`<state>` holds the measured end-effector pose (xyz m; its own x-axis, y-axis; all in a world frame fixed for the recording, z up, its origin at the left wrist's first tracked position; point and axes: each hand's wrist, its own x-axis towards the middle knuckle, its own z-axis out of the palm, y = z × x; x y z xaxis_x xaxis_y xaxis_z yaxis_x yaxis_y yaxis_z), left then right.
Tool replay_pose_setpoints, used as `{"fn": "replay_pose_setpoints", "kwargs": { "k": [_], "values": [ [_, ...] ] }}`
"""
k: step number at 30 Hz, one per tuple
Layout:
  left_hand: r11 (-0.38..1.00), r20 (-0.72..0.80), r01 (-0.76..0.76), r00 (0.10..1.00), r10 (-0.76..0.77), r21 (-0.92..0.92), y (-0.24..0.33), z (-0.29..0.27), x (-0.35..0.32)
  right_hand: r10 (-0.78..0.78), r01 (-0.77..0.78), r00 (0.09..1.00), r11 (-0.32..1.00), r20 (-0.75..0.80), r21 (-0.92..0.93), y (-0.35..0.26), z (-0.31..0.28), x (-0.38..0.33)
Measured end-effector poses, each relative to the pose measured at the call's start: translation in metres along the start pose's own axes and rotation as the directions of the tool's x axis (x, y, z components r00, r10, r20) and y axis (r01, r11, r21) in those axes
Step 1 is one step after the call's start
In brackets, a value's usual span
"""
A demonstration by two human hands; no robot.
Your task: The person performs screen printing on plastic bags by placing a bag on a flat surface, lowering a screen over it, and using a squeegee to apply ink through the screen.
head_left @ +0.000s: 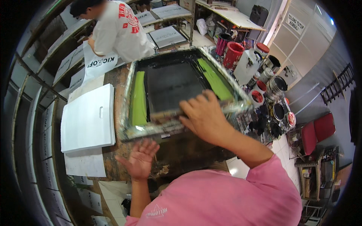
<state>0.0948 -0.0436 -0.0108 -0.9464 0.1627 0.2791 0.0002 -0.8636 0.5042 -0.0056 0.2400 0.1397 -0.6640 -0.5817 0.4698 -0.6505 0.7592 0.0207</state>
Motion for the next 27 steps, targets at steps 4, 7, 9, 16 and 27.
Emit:
{"fn": "replay_pose_setpoints", "kwargs": {
  "k": [4,7,9,16,27],
  "values": [
    [0.97,0.059,-0.094,0.995,0.083,0.225,0.023,0.04,0.063,0.024,-0.045,0.966,0.996,-0.259,-0.076,0.021,-0.022,0.06],
    [0.216,-0.061,0.035,0.992,0.113,0.976,0.013,0.019,0.076,-0.006,-0.015,0.931,0.998,-0.366,-0.053,0.031,-0.032,0.087],
    [-0.603,-0.274,0.32,0.947,0.17,0.731,-0.015,-0.008,0.069,-0.006,-0.014,0.92,0.999,-0.391,-0.048,0.035,-0.035,0.103],
    [-0.802,-0.316,0.308,0.935,0.158,0.511,-0.062,-0.034,0.039,0.017,-0.003,0.955,0.999,-0.297,0.047,0.047,-0.068,0.135],
    [-0.241,-0.094,0.255,0.844,0.528,0.937,-0.021,0.04,0.148,0.039,-0.036,0.949,0.999,-0.313,0.016,0.059,-0.07,0.154]
  ]
}}
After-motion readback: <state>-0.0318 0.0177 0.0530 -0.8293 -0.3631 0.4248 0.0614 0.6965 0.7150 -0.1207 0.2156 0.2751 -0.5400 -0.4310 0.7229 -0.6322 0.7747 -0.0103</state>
